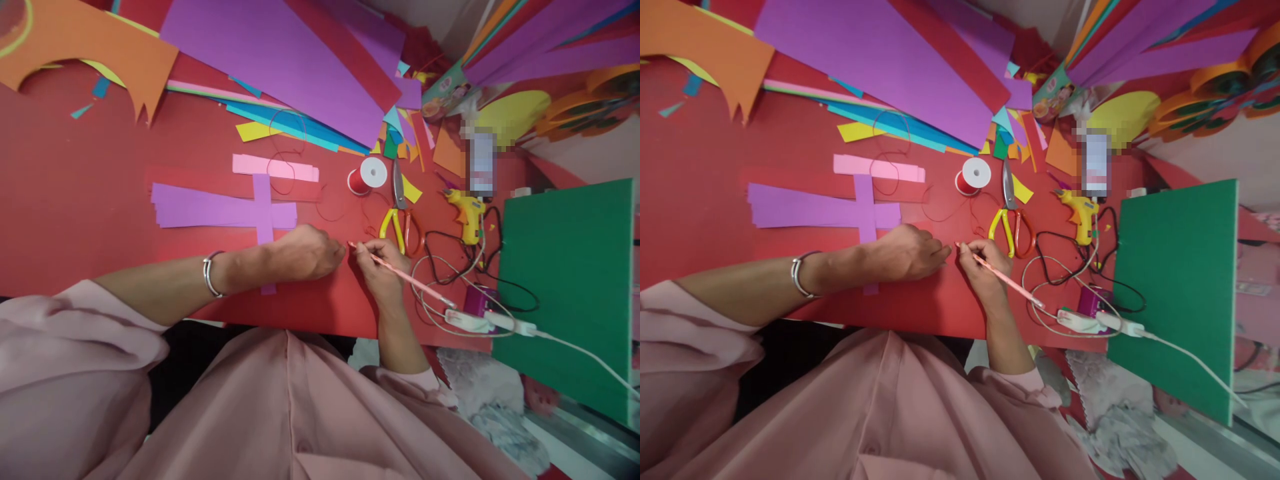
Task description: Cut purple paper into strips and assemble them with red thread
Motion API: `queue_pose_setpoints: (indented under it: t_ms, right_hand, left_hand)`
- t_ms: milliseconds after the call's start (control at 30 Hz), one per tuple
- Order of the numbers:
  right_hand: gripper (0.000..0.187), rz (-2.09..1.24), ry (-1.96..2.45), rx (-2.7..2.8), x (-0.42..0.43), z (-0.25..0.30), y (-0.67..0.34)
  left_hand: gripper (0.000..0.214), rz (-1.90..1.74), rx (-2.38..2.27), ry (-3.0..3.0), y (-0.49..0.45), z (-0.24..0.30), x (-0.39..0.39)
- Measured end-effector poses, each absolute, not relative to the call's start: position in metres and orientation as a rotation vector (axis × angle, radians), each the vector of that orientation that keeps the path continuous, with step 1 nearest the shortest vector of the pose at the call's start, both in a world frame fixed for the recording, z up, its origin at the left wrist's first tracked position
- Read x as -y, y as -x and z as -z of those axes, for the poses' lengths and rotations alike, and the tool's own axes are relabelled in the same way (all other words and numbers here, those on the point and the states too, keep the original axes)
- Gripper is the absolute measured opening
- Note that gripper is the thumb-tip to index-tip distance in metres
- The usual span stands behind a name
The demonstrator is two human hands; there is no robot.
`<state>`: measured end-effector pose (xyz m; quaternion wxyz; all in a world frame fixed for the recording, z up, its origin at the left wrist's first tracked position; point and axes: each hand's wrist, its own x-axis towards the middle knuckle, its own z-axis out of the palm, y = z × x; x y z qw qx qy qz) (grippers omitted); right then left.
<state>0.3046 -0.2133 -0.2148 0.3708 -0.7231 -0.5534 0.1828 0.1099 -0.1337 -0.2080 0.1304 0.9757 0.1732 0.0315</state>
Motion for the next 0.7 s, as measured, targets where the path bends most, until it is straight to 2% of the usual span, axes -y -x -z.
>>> queue_pose_setpoints:
  t_ms: [700]
  right_hand:
    - [0.025,-0.420,1.824,1.472,0.2134,0.2160,-0.3046]
  left_hand:
    - [0.034,-0.103,-0.502,-2.844,-0.1090,0.2121,0.1346]
